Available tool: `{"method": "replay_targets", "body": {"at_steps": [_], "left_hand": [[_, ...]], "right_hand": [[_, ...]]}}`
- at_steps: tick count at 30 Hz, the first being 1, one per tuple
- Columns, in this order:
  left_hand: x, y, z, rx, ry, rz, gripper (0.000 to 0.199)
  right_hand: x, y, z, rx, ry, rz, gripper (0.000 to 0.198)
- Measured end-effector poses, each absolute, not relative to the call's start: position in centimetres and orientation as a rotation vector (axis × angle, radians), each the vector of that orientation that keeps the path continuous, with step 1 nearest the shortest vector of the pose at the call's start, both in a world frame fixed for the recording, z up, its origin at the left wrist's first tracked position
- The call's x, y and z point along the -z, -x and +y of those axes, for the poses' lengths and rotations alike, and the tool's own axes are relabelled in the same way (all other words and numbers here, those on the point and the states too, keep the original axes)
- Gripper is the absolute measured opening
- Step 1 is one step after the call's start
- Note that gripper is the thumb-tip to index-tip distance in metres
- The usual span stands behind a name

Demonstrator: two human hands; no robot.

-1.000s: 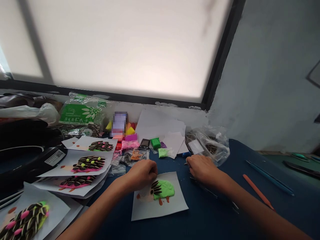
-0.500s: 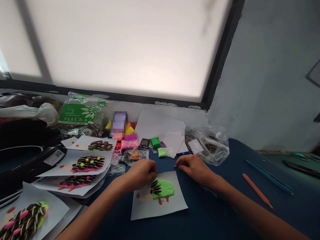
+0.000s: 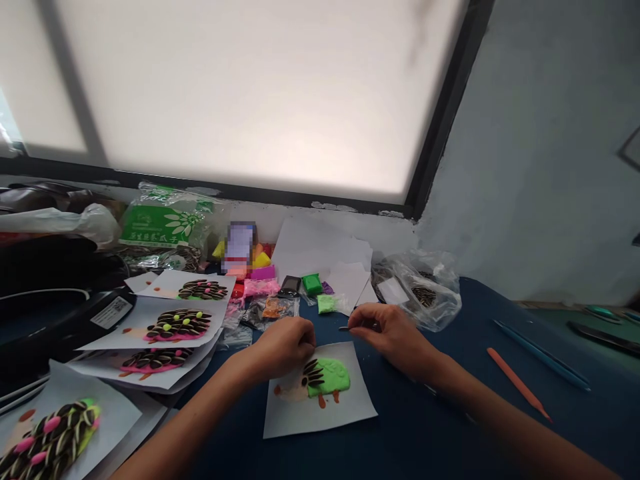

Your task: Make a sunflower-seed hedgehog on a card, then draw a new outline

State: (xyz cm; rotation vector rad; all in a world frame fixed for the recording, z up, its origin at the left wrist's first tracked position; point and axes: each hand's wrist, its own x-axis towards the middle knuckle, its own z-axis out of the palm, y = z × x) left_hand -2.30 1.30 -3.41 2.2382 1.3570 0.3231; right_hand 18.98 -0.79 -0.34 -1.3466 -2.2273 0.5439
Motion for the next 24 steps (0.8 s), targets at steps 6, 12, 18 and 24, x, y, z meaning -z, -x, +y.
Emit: {"method": "replay_targets", "body": {"at_steps": [6,12,18,24], "left_hand": [[3.6,2.3,1.3,-0.335,-2.252,1.365,0.013],[4.1,2.3,1.6,-0.37,-2.279,1.371,0.014],[4.1,2.3,1.6,-0.365,-2.292,1.365,0.014],[3.9,2.2,1.5,-0.349,-2.287,1.384,0.015]], "right_hand": [[0.3,-16.6,-3.8,-0.733,1.169,-2.305,0.015],[2.2,-15.8,-5.0,-0.45,1.056,-2.441,0.017],[3.9,-15.6,-5.0,-0.371,1.122,-2.461,0.015],[4.2,-15.4,-5.0,-0.332,1.134,-2.466,0.013]]}}
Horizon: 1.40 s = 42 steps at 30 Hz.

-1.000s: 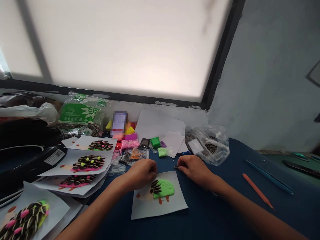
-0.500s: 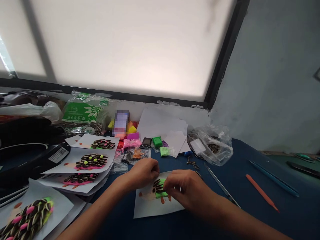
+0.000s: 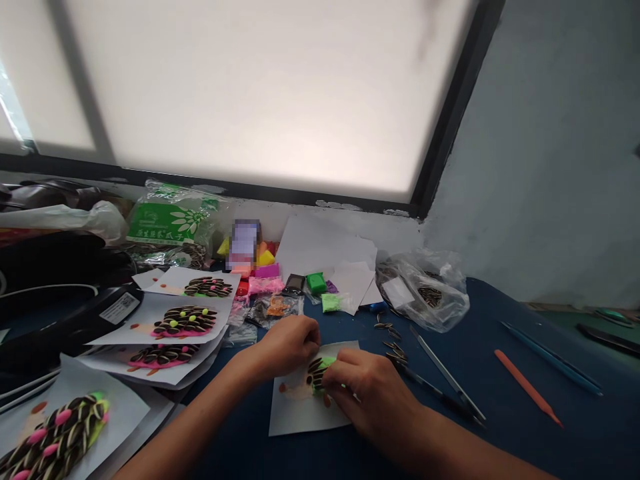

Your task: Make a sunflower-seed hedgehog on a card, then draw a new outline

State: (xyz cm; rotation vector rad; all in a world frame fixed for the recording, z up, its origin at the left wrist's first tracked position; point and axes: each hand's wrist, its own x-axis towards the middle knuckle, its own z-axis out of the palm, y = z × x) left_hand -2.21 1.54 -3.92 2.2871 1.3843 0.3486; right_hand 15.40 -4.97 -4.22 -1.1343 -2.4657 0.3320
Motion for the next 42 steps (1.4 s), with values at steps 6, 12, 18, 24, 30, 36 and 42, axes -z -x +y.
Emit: {"method": "replay_targets", "body": {"at_steps": [6,12,18,24,30,36,42], "left_hand": [[4.1,2.3,1.7,-0.355,-2.302,1.376,0.015],[4.2,2.3,1.7,-0.352,-2.31,1.38,0.015],[3.9,2.2,1.5,-0.337,-2.292,1.386,0.015],[3.8,2.1,1.5,-0.337,-2.28,1.387,0.015],[3.8,2.1,1.4,-0.349,-2.276,1.385,0.015],[3.4,2.1,1.2,-0.339,-2.252,1.386,0.013],[3.4,2.2,1.1,-0.351,-2.174,1.383,0.013]], "right_hand": [[4.1,-15.3,-5.0,-0.312,1.157,-2.493,0.011],[3.8,-15.3,-5.1,-0.241,1.154,-2.586,0.016],[4.2,-15.2,-4.9,-0.202,1.127,-2.617,0.017],[4.0,-15.2,-5.0,-0.182,1.17,-2.641,0.014],[2.8,-15.5,-5.2,-0.09,1.25,-2.602,0.005],[1.3,-17.1,-2.8,0.013,1.524,-2.532,0.02],[0.1,-20.4,0.4,-0.085,1.763,-2.413,0.019]]}}
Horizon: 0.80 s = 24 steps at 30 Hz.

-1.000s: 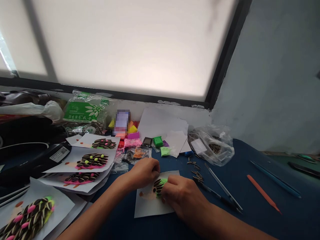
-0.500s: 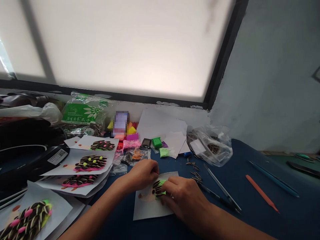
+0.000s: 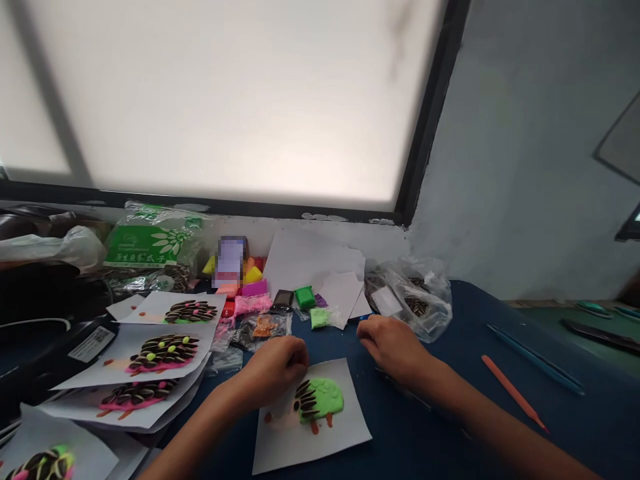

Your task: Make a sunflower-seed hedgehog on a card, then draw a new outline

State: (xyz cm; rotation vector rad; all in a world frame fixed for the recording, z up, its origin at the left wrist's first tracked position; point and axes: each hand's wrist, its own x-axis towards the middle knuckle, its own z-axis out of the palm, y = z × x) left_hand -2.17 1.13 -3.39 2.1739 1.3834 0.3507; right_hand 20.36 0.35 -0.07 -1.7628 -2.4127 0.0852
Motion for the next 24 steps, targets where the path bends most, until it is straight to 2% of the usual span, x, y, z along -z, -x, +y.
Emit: {"method": "replay_targets", "body": {"at_steps": [7,14,19,24], "left_hand": [[4.4,2.8,1.6,-0.505,-2.034,1.262,0.008],[4.4,3.8,1.8,-0.501,-1.811,1.092,0.012],[4.1,4.2,1.8,-0.465,-1.716,1.05,0.015],[3.8,4.3,1.8,-0.448,-1.71,1.036,0.012]], "right_hand": [[1.0,-19.0,-1.2,-0.579,1.35,-2.329,0.014],[3.5,-16.8,-2.5,-0.587,1.103,-2.223,0.012],[4.5,-17.1,-2.7,-0.488,1.157,-2.22,0.011],[4.5,-17.4,-2.6,-0.573,1.184,-2.283,0.011]]}}
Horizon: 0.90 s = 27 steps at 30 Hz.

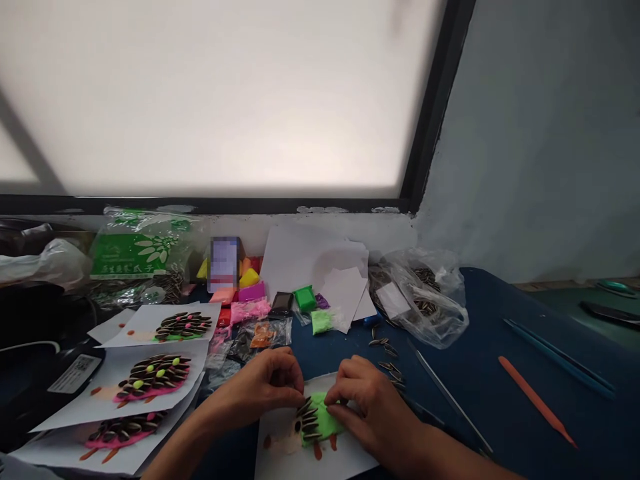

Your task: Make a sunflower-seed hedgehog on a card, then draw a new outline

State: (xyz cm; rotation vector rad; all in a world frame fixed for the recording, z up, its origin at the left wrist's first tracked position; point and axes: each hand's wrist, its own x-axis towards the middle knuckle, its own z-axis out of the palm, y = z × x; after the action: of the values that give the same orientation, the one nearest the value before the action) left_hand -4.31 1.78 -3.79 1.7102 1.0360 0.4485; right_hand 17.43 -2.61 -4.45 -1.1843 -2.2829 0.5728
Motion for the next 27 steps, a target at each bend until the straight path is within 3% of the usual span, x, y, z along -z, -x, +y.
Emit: {"method": "replay_targets", "body": {"at_steps": [27], "left_hand": [[4.5,4.1,1.7,-0.443,-1.761,1.063,0.005]], "right_hand": [[5.1,-15.8,-1.8,-0.539,1.131,-2.377,0.011]]}}
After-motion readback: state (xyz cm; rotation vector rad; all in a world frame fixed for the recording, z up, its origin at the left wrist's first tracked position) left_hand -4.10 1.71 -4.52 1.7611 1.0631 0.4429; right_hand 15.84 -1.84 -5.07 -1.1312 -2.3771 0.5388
